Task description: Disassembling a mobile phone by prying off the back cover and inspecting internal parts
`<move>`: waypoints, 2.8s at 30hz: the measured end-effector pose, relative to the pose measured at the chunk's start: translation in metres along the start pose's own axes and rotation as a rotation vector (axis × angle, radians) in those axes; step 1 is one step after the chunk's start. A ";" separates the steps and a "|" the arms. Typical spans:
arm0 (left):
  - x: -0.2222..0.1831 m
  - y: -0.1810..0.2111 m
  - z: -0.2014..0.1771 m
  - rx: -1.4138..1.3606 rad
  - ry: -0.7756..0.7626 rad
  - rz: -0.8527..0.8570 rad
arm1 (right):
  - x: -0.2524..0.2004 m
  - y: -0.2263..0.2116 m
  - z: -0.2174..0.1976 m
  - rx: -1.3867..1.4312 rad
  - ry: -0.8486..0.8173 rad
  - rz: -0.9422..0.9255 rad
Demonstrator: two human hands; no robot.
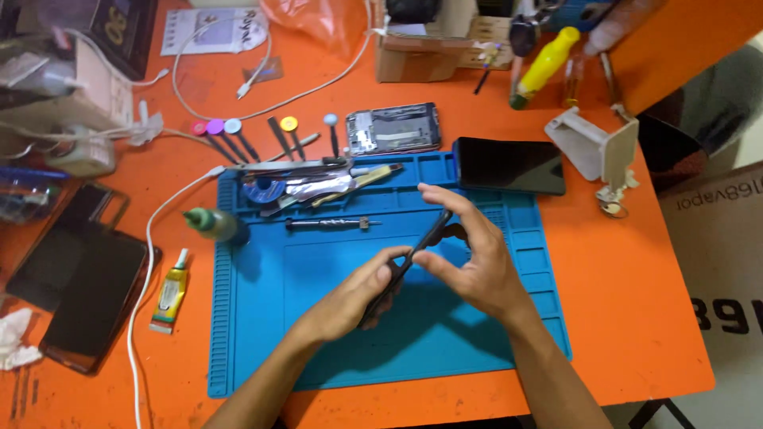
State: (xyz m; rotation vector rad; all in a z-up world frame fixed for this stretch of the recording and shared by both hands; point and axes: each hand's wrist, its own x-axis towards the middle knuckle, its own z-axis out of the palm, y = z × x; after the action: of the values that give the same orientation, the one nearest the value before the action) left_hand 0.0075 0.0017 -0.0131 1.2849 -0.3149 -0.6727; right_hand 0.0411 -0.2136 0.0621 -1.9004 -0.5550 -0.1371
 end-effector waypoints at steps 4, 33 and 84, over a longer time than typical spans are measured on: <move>0.002 -0.007 -0.001 -0.177 0.053 -0.058 | -0.007 0.039 0.028 0.214 0.065 0.117; 0.010 0.004 0.009 -0.193 0.058 0.203 | -0.014 0.061 0.026 0.450 0.161 0.221; 0.006 0.031 -0.031 1.443 0.918 0.749 | -0.014 0.062 0.027 1.057 0.095 0.761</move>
State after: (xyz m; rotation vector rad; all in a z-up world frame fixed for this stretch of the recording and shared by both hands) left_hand 0.0385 0.0255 0.0067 2.4231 -0.4755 1.0333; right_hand 0.0513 -0.2120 -0.0059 -0.9408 0.1970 0.4773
